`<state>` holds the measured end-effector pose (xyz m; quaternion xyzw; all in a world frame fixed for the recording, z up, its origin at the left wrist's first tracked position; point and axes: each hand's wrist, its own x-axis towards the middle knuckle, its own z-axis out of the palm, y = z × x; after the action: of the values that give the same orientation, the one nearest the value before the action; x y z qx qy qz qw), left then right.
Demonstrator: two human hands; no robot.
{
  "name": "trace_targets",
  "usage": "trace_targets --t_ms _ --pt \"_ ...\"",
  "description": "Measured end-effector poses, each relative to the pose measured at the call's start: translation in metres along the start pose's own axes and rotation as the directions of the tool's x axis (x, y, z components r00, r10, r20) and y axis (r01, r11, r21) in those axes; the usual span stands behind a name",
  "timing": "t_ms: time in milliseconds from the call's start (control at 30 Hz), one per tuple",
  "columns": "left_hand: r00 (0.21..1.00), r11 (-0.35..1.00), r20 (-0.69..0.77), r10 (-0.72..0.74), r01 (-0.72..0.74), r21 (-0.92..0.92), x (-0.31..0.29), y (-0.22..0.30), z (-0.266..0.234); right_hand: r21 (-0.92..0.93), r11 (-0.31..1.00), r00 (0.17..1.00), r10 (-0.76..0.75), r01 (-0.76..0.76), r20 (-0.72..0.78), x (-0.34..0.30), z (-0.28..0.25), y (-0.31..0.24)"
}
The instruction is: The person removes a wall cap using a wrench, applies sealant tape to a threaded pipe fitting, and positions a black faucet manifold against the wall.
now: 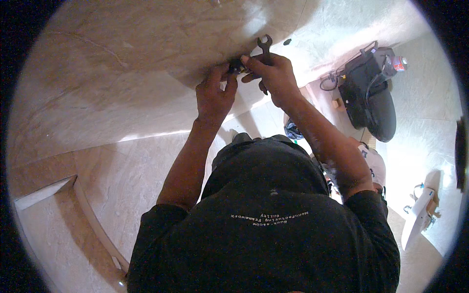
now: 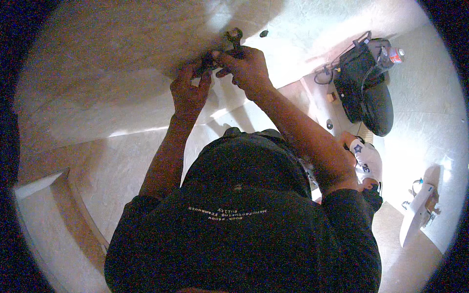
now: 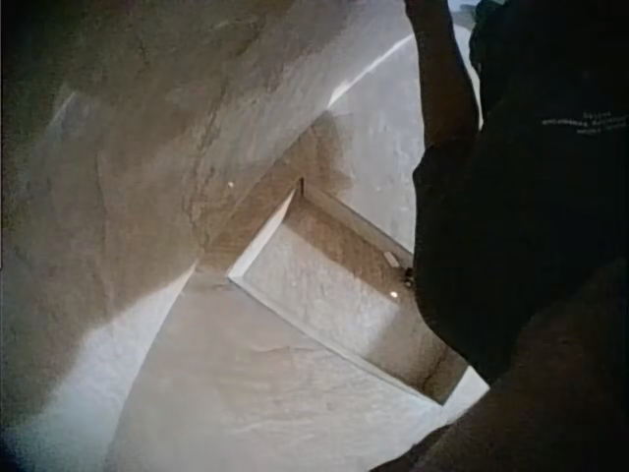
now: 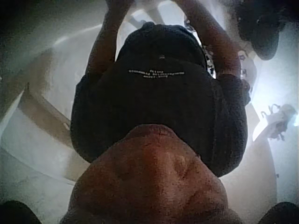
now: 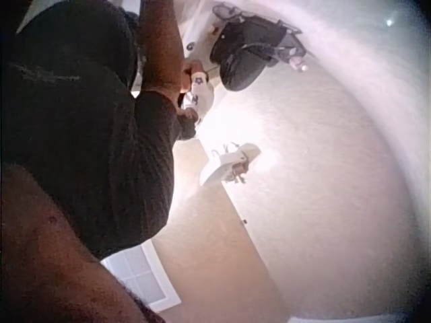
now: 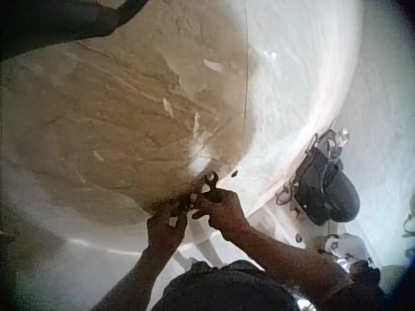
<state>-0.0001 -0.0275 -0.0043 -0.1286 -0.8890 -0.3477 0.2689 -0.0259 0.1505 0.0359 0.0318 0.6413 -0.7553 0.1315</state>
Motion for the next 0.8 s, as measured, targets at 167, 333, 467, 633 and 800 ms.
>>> trace_targets --t_ms 167,333,467,633,800 --pt "0.998 0.998 -0.062 -0.011 0.008 -0.057 -0.005 -0.008 0.004 -0.207 0.977 0.996 -0.061 0.046 -0.065 -0.004 0.008 -0.002" --pt "0.998 0.998 -0.068 -0.007 0.003 -0.061 -0.001 0.004 0.004 -0.007 1.000 0.999 0.009 -0.009 -0.040 -0.006 0.004 0.000" --pt "0.993 0.997 -0.096 -0.061 0.056 -0.056 -0.001 0.007 0.008 0.104 0.991 0.996 0.086 -0.086 0.009 -0.005 0.003 -0.002" --pt "0.987 0.976 -0.110 -0.119 0.096 -0.196 -0.007 -0.008 0.013 -0.172 0.965 0.980 -0.201 0.198 -0.004 0.000 0.006 0.007" --pt "0.987 0.981 -0.021 -0.160 0.156 -0.116 -0.001 0.002 -0.001 0.039 0.992 0.993 0.119 -0.118 -0.024 -0.003 0.003 0.003"
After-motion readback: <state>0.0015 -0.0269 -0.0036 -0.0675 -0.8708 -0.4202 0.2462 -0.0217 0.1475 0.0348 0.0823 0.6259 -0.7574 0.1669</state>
